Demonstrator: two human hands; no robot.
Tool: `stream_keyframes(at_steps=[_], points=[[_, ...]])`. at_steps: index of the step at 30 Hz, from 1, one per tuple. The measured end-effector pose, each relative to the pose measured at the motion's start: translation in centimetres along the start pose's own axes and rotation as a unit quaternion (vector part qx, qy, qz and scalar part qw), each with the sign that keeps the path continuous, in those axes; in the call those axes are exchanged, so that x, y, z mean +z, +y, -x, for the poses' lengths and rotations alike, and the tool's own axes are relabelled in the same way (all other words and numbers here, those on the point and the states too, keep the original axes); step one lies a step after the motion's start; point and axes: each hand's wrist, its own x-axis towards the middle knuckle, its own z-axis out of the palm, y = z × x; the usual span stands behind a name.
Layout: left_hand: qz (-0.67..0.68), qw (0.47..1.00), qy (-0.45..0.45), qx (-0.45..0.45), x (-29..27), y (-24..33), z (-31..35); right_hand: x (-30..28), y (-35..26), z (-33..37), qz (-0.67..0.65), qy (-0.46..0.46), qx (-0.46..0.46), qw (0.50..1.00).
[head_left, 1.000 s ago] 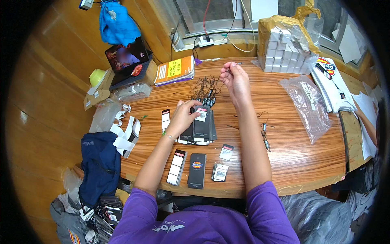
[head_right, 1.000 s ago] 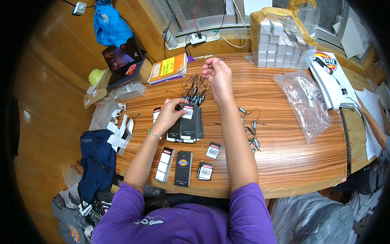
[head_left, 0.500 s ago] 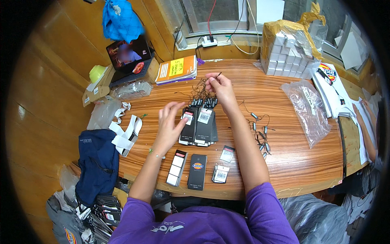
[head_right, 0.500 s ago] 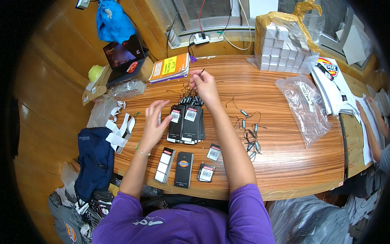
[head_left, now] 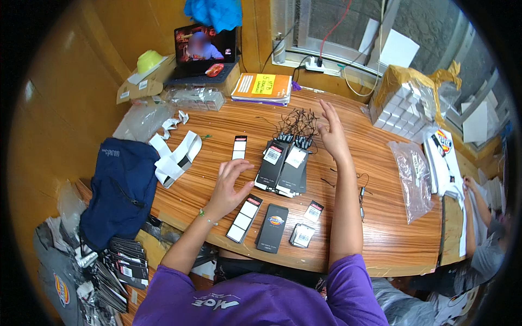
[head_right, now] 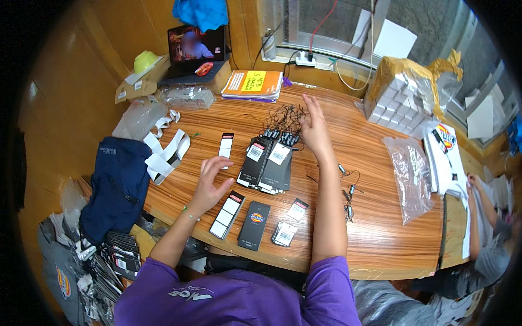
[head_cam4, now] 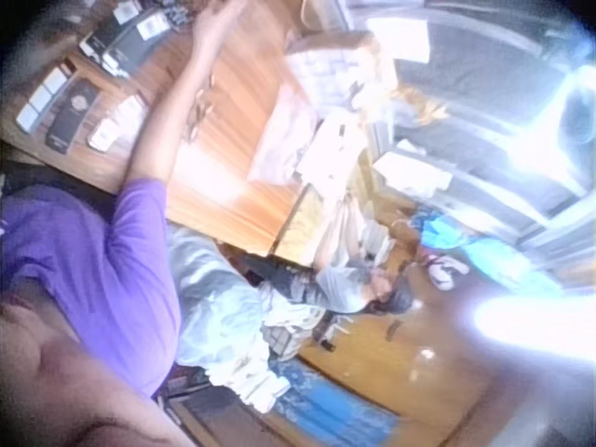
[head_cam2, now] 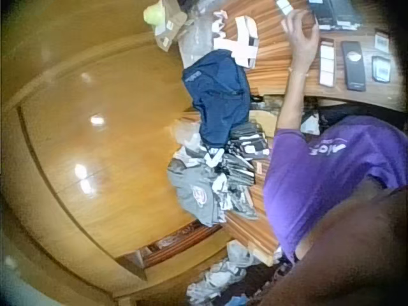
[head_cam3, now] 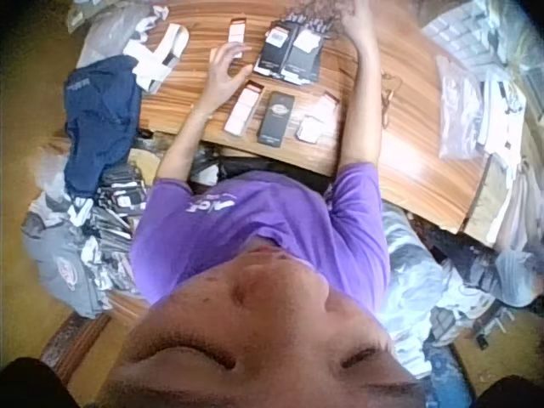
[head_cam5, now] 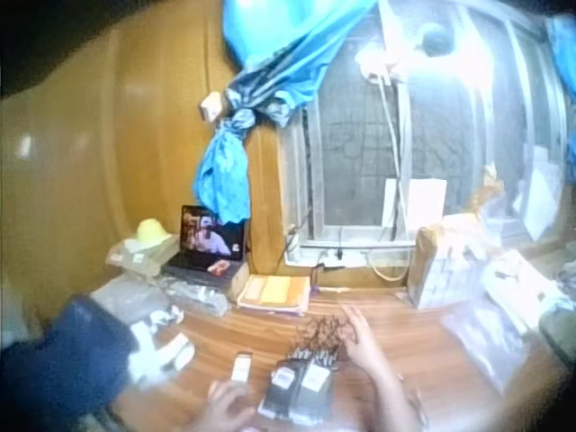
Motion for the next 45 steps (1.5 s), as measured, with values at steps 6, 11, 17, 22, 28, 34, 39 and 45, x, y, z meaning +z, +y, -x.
stream_keyframes(at_steps=[6,11,17,22,28,34,39,45], points=[[0.054,0.998,0.039,0.015,-0.6,-1.4,0.6,-1.4,0.2,0.1,0.101,-0.077,0.059,0.990],[0.076,0.991,0.108,-0.014,-0.7,-4.2,1.4,0.2,1.5,1.0,0.311,-0.067,0.087,0.944],[0.090,0.988,0.128,-0.016,-0.8,-4.3,1.2,1.8,5.6,0.7,0.280,-0.090,0.093,0.951],[0.082,0.989,0.124,-0.014,-0.5,-4.5,1.3,2.5,4.4,0.2,0.036,-0.011,0.082,0.996],[0.056,0.993,0.105,-0.001,0.2,-4.6,1.1,1.2,3.3,0.0,0.101,-0.010,0.034,0.994],[0.209,0.976,-0.023,-0.048,-0.7,-5.1,1.4,-1.8,-6.0,1.3,-0.005,-0.017,-0.001,1.000],[0.166,0.950,-0.265,0.013,-1.8,-3.9,0.6,-2.7,-11.2,6.6,0.025,-0.076,0.011,0.997],[0.059,0.978,-0.193,0.055,-1.8,-1.6,1.1,-0.9,-9.8,13.5,0.180,-0.152,0.070,0.969]])
